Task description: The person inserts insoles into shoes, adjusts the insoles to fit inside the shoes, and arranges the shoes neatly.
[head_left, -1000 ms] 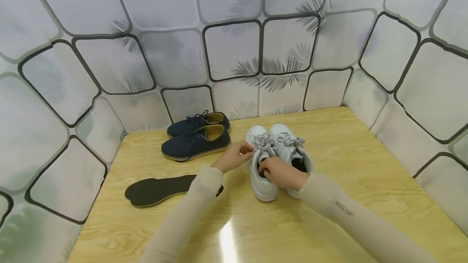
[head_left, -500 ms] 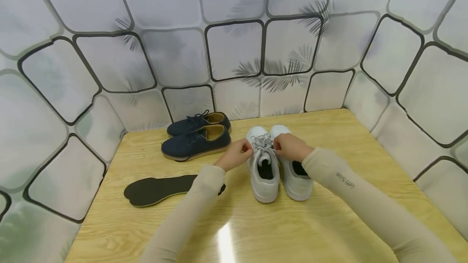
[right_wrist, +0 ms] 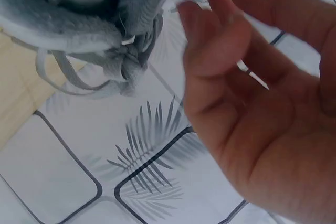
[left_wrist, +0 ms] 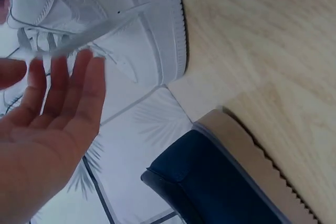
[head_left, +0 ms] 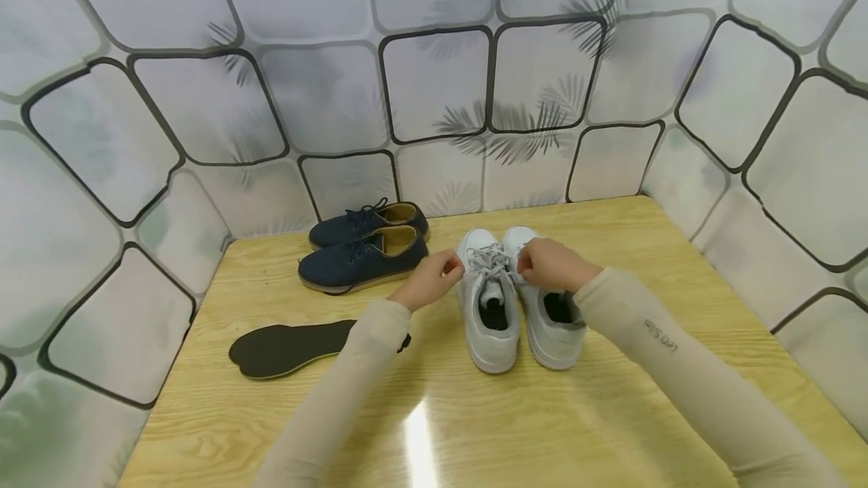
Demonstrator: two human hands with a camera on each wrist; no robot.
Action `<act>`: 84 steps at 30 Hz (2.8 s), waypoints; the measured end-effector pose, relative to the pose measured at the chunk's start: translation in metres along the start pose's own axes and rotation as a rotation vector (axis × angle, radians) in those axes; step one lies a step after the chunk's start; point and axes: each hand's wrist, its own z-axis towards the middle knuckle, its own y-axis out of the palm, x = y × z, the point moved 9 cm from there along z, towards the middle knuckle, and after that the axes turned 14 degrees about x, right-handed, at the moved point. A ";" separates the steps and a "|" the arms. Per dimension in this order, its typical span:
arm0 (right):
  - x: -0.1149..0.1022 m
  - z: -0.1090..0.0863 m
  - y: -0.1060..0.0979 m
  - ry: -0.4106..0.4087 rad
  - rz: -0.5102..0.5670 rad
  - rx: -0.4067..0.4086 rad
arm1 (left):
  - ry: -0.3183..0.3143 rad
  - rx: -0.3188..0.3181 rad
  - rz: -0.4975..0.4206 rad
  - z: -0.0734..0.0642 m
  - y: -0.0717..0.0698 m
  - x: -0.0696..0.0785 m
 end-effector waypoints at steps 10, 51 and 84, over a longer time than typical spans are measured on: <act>-0.020 0.031 0.003 -0.100 -0.036 0.060 | 0.186 0.052 0.144 0.023 0.017 0.027; -0.031 0.012 0.015 -0.144 -0.065 0.118 | 0.115 -0.011 0.130 0.010 0.022 0.035; -0.019 -0.004 0.004 -0.155 0.009 0.161 | 0.003 0.090 0.114 0.007 0.019 0.028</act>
